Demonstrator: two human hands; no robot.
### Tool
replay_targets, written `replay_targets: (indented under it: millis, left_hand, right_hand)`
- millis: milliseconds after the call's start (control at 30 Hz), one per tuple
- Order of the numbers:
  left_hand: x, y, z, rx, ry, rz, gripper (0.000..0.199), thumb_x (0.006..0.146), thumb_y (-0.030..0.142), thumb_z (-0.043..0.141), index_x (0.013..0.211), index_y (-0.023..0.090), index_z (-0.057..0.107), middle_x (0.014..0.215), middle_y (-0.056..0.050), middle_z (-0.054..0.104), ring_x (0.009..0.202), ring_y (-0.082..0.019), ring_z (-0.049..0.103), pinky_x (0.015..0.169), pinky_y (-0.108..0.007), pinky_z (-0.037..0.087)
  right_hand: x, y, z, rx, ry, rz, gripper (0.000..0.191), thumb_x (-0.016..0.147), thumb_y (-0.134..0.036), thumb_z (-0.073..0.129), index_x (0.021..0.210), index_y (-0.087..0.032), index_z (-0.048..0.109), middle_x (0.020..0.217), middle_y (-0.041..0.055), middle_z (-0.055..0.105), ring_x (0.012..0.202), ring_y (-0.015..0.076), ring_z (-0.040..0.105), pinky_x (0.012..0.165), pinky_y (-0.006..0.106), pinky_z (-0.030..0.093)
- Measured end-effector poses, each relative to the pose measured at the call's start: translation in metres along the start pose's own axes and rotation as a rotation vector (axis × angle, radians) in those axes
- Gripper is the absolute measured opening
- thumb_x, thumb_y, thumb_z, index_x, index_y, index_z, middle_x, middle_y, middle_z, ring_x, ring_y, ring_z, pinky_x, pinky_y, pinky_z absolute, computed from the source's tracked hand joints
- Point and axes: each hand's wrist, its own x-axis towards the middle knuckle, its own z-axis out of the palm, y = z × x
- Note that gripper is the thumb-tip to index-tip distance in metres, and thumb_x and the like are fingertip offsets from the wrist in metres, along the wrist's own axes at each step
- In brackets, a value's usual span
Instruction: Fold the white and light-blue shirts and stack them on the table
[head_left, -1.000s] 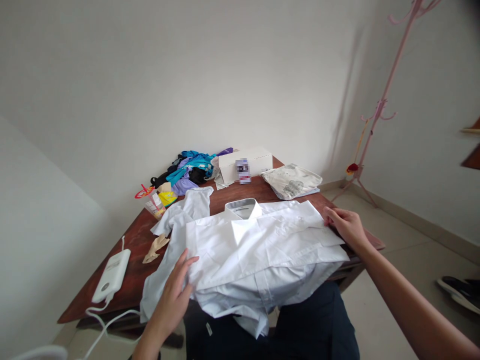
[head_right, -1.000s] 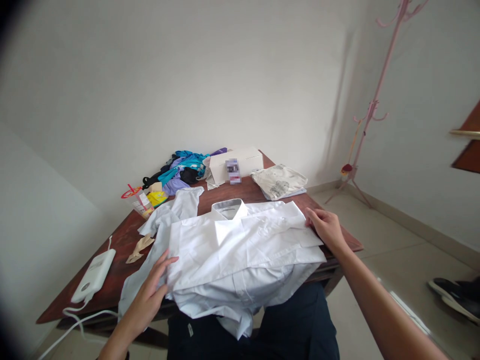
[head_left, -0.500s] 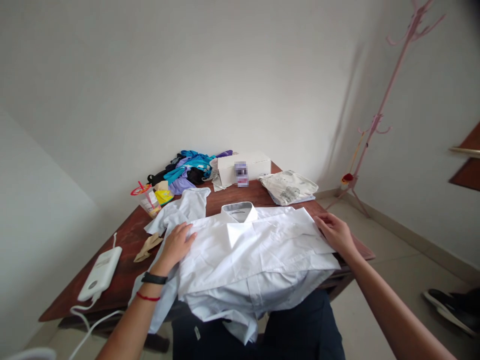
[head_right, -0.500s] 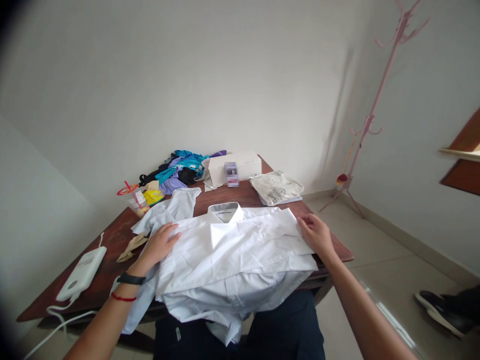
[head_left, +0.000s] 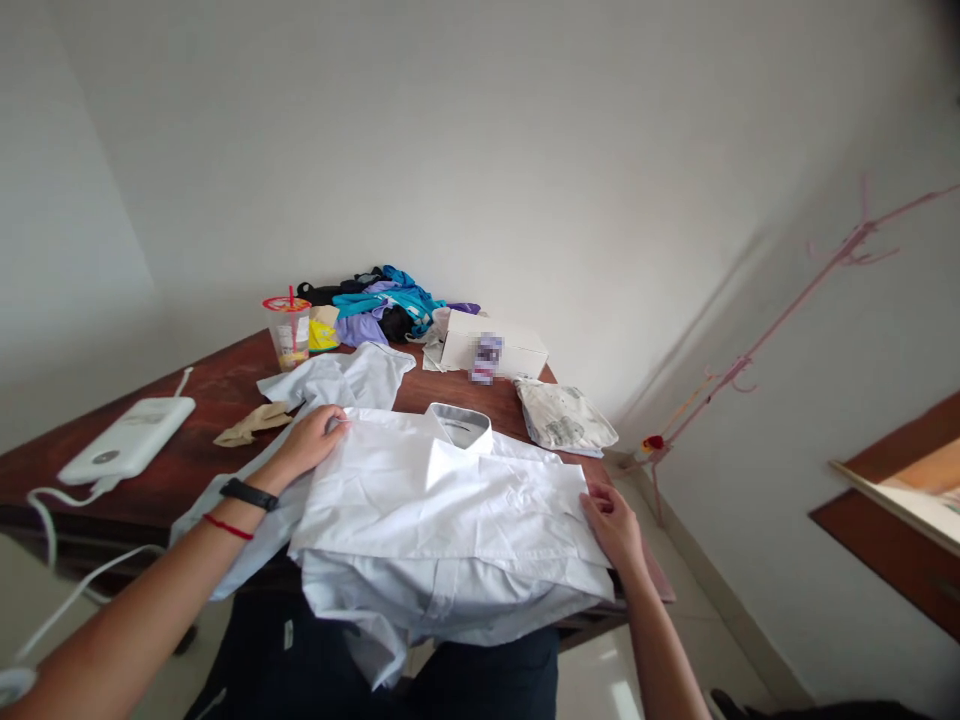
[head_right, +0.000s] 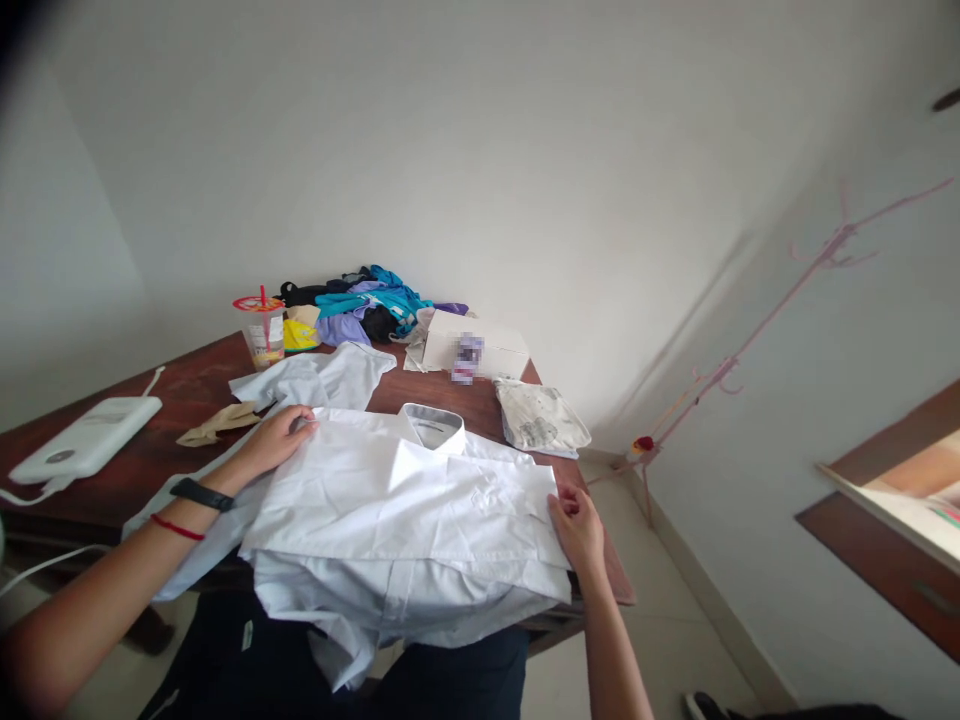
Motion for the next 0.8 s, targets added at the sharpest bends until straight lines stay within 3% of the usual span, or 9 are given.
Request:
replay_targets:
  millis: [167, 367, 567, 667, 733, 800]
  left_hand:
    - [-0.003, 0.003, -0.006, -0.135, 0.076, -0.072, 0.030, 0.092, 0.045, 0.046, 0.098, 0.019, 0.058, 0.101, -0.004, 0.068, 0.097, -0.023, 0.062, 0.096, -0.037, 0.049]
    - [-0.002, 0.006, -0.006, -0.191, 0.108, -0.175, 0.018, 0.087, 0.038, 0.050, 0.093, 0.022, 0.056, 0.099, -0.005, 0.068, 0.097, -0.024, 0.063, 0.100, -0.042, 0.050]
    - [-0.002, 0.008, -0.003, -0.188, 0.137, -0.147, 0.033, 0.088, 0.040, 0.051, 0.113, 0.018, 0.054, 0.120, -0.011, 0.066, 0.109, -0.026, 0.065, 0.104, -0.044, 0.050]
    - [-0.003, 0.024, -0.006, -0.136, 0.146, -0.072, 0.042, 0.086, 0.041, 0.056, 0.120, 0.016, 0.055, 0.132, -0.015, 0.062, 0.121, -0.031, 0.060, 0.112, -0.048, 0.044]
    - [-0.008, 0.045, -0.006, -0.058, 0.124, 0.069, 0.044, 0.089, 0.041, 0.055, 0.124, 0.016, 0.058, 0.139, -0.016, 0.058, 0.132, -0.032, 0.053, 0.118, -0.049, 0.037]
    - [-0.016, 0.068, -0.002, 0.022, 0.020, 0.255, 0.043, 0.096, 0.043, 0.050, 0.129, 0.017, 0.060, 0.146, -0.015, 0.055, 0.139, -0.031, 0.049, 0.120, -0.048, 0.034]
  right_hand:
    - [0.001, -0.005, -0.003, -0.004, -0.040, 0.014, 0.058, 0.068, -0.058, 0.070, 0.109, -0.017, 0.074, 0.080, 0.0071, 0.076, 0.075, 0.0276, 0.071, 0.070, 0.036, 0.054]
    - [0.002, 0.002, -0.001, 0.014, -0.055, -0.009, 0.062, 0.067, -0.060, 0.071, 0.110, -0.014, 0.073, 0.090, 0.0101, 0.077, 0.077, 0.0257, 0.071, 0.072, 0.035, 0.056]
    - [0.004, 0.005, -0.002, 0.009, -0.034, -0.013, 0.060, 0.064, -0.061, 0.074, 0.103, -0.016, 0.074, 0.092, 0.0111, 0.077, 0.074, 0.0265, 0.072, 0.070, 0.036, 0.057]
    - [0.002, 0.003, -0.003, 0.010, -0.039, -0.021, 0.057, 0.068, -0.060, 0.072, 0.104, -0.017, 0.074, 0.091, 0.0105, 0.077, 0.078, 0.0280, 0.072, 0.072, 0.036, 0.057]
    - [0.000, 0.002, -0.004, 0.013, -0.036, -0.028, 0.056, 0.070, -0.060, 0.072, 0.106, -0.016, 0.073, 0.091, 0.0104, 0.077, 0.079, 0.0280, 0.072, 0.073, 0.036, 0.056]
    - [-0.002, 0.002, -0.004, 0.006, -0.024, -0.032, 0.057, 0.070, -0.060, 0.071, 0.107, -0.016, 0.073, 0.092, 0.0106, 0.077, 0.077, 0.0271, 0.072, 0.072, 0.035, 0.056]
